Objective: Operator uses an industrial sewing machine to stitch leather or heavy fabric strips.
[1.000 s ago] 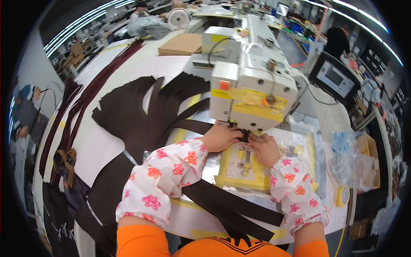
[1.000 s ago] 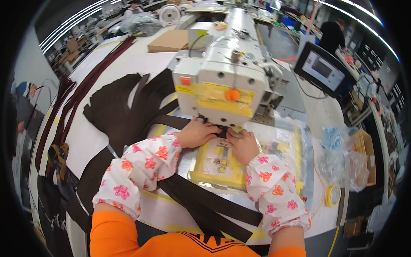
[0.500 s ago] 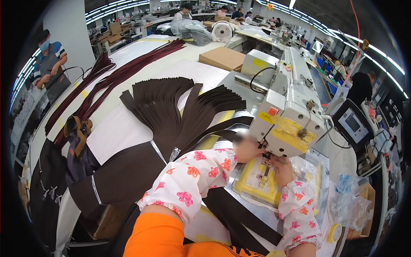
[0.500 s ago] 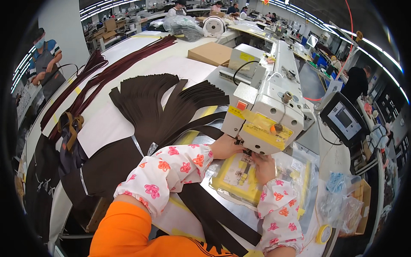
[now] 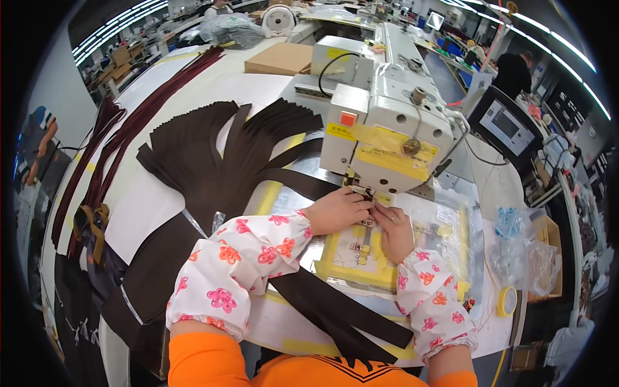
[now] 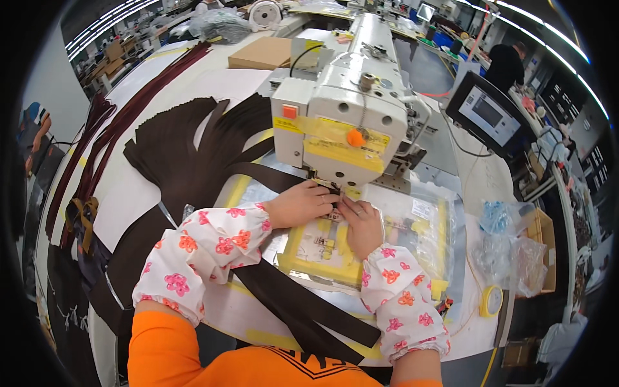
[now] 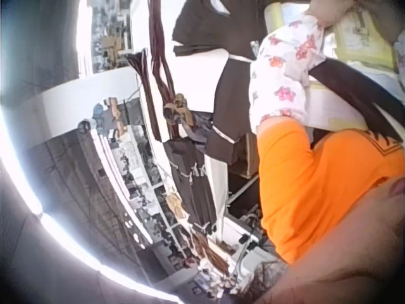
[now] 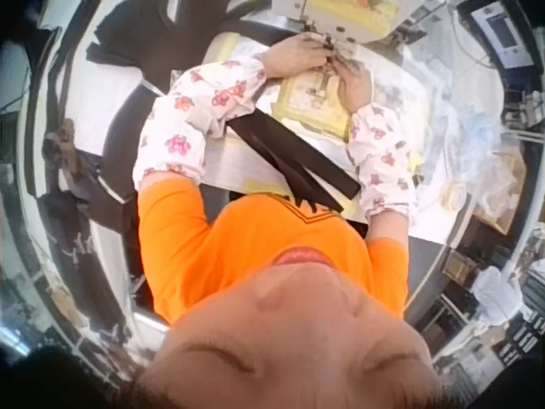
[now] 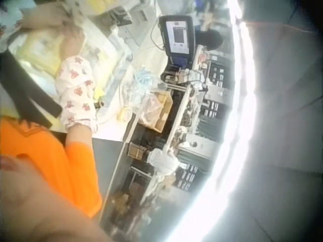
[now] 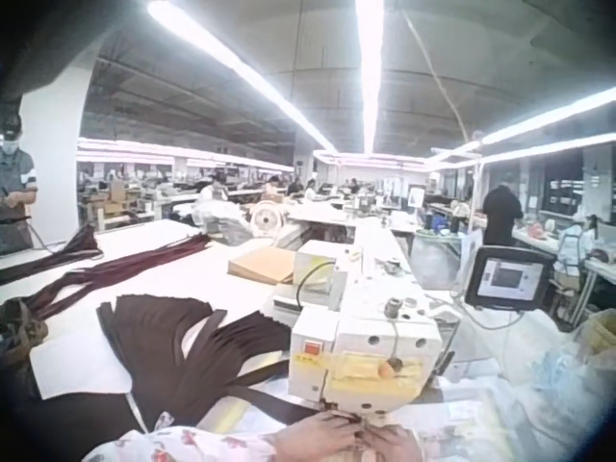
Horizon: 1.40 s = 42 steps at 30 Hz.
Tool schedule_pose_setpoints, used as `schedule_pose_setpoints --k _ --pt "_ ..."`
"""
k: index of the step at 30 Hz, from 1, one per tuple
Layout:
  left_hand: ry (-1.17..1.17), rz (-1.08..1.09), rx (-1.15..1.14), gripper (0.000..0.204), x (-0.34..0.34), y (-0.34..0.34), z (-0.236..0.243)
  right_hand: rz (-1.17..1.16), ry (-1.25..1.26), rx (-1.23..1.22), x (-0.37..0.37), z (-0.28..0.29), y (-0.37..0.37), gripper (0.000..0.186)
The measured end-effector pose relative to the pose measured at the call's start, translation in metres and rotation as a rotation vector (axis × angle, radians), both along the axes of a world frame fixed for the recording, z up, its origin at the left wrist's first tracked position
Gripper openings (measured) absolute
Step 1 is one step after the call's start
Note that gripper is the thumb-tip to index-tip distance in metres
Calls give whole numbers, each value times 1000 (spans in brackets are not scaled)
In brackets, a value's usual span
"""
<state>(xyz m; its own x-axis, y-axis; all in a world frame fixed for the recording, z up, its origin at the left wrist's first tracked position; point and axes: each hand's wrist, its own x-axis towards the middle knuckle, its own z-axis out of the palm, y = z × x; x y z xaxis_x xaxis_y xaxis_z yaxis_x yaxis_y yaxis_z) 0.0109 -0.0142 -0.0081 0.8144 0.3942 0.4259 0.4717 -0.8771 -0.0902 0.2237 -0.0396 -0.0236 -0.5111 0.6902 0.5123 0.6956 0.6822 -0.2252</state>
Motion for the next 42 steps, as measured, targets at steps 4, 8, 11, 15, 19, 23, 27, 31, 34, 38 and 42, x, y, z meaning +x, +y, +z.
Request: schedule_pose_setpoints --k 4,8,11,15,19,23,27,31,34,38,42 --pt "17 26 -12 14 3 -2 3 -43 13 -31 2 0 -3 40" --pt "-66 13 -3 15 2 2 -5 -40 -6 -62 2 0 -3 39" --pt "-110 48 -23 17 1 1 -10 -46 -28 -59 3 3 -3 37" --pt "-234 173 -142 21 -2 1 -7 -68 15 -78 4 -2 -4 36" --pt "-33 233 -183 30 -5 4 1 -46 84 -98 7 -4 -1 34" --pt "158 247 -32 28 -5 19 -3 -46 209 -188 27 -3 1 30" --pt "163 235 -69 27 -16 10 11 -87 182 -158 72 24 -37 27" --pt "123 472 -259 28 -69 -29 37 -224 -26 -99 147 59 -98 23" --pt "-95 436 -663 22 -85 -65 59 -378 -154 -292 193 69 -149 27" --pt "-490 358 -1312 16 -87 -78 42 -396 -242 -186 195 46 -189 29" --pt "-626 280 -1582 16 -83 -85 48 -465 -188 -293 199 28 -192 28"
